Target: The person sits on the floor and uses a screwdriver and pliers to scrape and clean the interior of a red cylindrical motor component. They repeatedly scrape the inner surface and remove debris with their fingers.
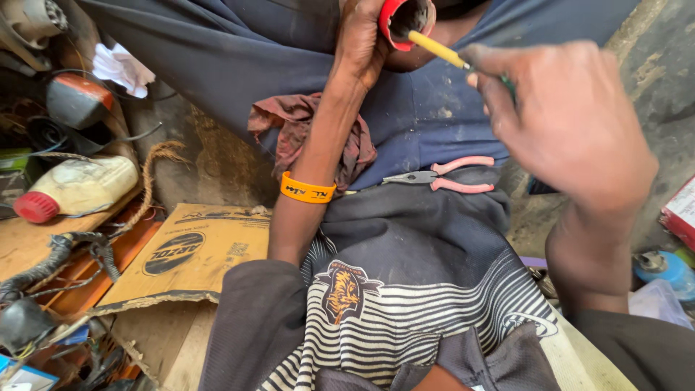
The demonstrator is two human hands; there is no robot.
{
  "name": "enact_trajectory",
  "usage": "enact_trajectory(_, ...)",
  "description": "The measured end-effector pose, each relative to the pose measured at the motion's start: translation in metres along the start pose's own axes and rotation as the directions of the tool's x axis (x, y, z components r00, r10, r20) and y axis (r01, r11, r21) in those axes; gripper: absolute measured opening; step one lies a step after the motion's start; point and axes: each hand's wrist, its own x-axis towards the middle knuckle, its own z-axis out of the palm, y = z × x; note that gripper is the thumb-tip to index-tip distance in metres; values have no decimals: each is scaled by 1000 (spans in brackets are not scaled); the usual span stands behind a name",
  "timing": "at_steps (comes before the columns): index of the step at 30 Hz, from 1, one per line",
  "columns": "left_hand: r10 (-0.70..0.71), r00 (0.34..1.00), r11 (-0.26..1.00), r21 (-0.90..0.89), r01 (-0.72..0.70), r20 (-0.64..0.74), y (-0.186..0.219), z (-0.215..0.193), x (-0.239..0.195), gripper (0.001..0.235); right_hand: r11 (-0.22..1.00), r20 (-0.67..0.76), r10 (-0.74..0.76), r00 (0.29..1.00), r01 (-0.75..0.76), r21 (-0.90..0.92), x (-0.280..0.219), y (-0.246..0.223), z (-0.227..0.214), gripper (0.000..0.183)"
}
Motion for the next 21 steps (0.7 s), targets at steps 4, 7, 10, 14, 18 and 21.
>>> enact_trajectory(4, 8, 1000, 1000, 17, -8, -23, 3, 3, -2, 22, 980, 37, 116, 993, -121, 158, -11, -1, 3, 23)
enact_trajectory(7, -71, 997, 997, 8, 71, 22, 15, 9, -3, 25, 978, 31, 93, 995, -98, 182, -11, -4, 0, 26)
enact_trajectory(10, -38, 993, 999, 33, 35, 114, 24, 16, -6, 30, 995, 103, 94, 990, -98, 36, -10, -12, -1, 29)
enact_trajectory(14, 32, 999, 999, 0, -32, 40, 26, 16, -8, 28, 998, 28, 57, 998, -58, 30, -36, -10, -2, 27)
enact_trajectory(18, 54, 997, 998, -39, -52, 56, 22, 17, -7, 32, 932, 277, 344, 897, -363, 17, -82, 8, -14, 35)
enact_trajectory(21, 83, 986, 986, -158, -60, 144, 21, 11, -4, 40, 874, 325, 337, 884, -422, 241, -109, 15, -26, 38)
